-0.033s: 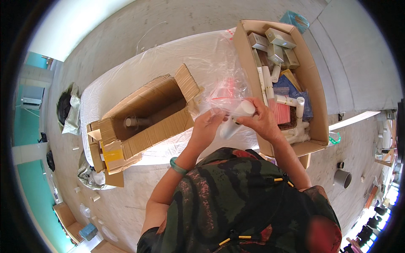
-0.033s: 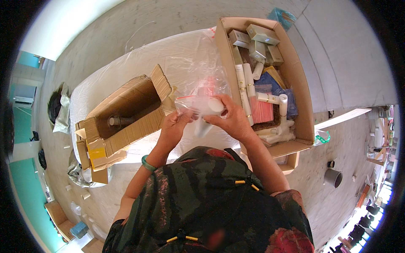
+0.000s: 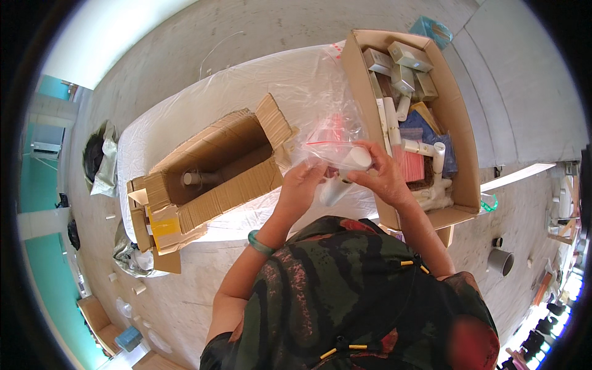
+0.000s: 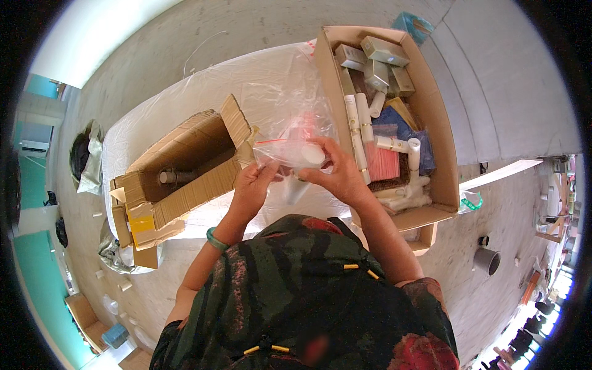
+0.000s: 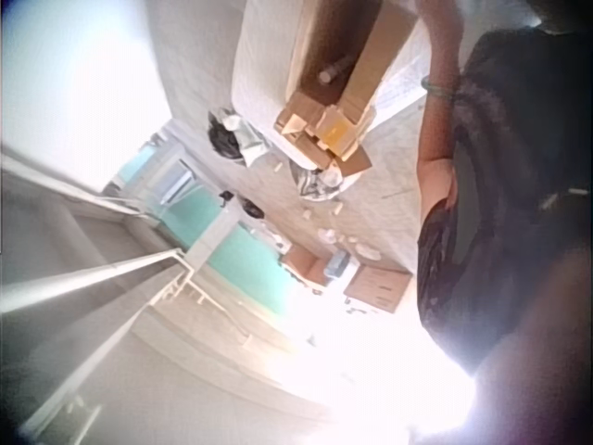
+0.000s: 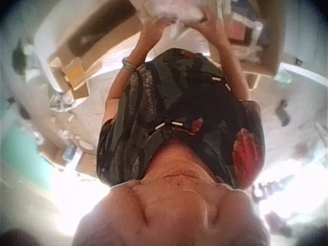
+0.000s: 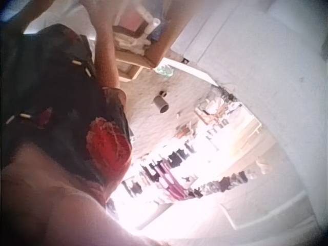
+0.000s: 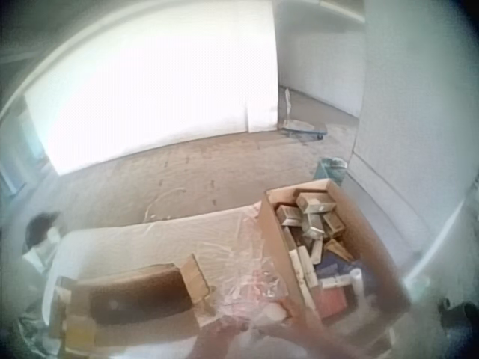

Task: The person places rectangular cosmetic boxes and small white bottles into a cardboard box, organizing them and moving them between different packaging containers and plastic bags.

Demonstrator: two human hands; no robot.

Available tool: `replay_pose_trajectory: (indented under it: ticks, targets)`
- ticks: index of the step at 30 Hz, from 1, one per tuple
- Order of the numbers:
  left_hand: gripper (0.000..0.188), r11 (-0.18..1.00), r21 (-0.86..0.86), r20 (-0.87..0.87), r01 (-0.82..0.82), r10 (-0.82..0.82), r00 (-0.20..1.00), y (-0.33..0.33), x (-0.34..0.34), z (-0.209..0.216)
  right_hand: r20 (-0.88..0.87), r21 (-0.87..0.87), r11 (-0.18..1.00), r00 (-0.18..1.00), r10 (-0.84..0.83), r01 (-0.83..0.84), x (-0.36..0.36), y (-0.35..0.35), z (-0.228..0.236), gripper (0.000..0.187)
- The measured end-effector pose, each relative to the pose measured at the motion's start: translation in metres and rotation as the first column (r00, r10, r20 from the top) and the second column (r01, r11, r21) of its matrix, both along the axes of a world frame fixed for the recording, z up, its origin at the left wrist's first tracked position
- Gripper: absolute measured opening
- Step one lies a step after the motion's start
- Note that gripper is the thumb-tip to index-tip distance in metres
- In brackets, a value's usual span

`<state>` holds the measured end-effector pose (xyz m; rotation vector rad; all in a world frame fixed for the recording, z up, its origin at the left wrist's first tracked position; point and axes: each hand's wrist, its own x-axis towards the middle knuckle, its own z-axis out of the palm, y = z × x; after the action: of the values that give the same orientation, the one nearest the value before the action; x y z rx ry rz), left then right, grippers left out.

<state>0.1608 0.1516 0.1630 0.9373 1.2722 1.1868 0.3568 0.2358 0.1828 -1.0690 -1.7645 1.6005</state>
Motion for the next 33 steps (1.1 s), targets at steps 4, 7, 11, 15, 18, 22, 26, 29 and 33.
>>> replay_pose_trajectory:
  ticks: [4, 7, 11, 15, 18, 22, 26, 29, 33]
  targets:
    - [0.026, 0.997, -0.047, 0.213, -0.069, 0.077, 0.974, -0.002, -0.001, 0.005, -0.289, -0.284, 0.951, 0.957, 0.032, -0.118, 0.001, -0.001, -0.006, 0.072]
    - [0.024, 0.995, -0.071, 0.289, -0.072, 0.09, 0.953, -0.002, -0.002, 0.007, -0.309, -0.332, 0.922, 0.947, 0.092, -0.198, 0.0, -0.003, -0.015, 0.069]
    - [0.022, 0.991, -0.085, 0.381, -0.101, 0.126, 0.916, -0.004, -0.008, 0.01, -0.266, -0.356, 0.914, 0.959, 0.099, -0.193, -0.004, -0.008, -0.011, 0.059]
    - [0.021, 0.985, -0.006, 0.392, -0.171, 0.16, 0.906, -0.003, -0.011, 0.026, -0.229, -0.349, 0.913, 0.964, 0.136, -0.212, -0.008, -0.006, -0.003, 0.053]
    - [0.02, 0.995, -0.036, 0.356, -0.098, 0.104, 0.929, -0.007, -0.015, 0.025, -0.168, -0.325, 0.913, 0.965, 0.2, -0.246, -0.009, -0.006, -0.006, 0.05]
    - [0.022, 0.98, -0.024, 0.511, -0.199, 0.183, 0.84, -0.012, -0.023, 0.016, -0.191, -0.325, 0.92, 0.968, 0.164, -0.22, -0.019, -0.011, 0.01, 0.05]
    - [0.032, 0.963, -0.011, 0.475, -0.269, 0.242, 0.846, -0.019, -0.035, 0.021, -0.167, -0.323, 0.92, 0.971, 0.173, -0.22, -0.029, -0.014, 0.011, 0.05]
    - [0.049, 0.942, 0.184, 0.089, -0.281, 0.269, 0.959, -0.023, -0.041, 0.041, -0.173, -0.288, 0.94, 0.975, 0.139, -0.185, -0.031, -0.016, 0.005, 0.051]
    - [0.069, 0.929, 0.35, -0.805, 0.123, 0.231, 0.546, -0.032, -0.049, 0.085, -0.059, -0.177, 0.941, 0.957, 0.283, -0.289, -0.039, -0.015, 0.019, 0.054]
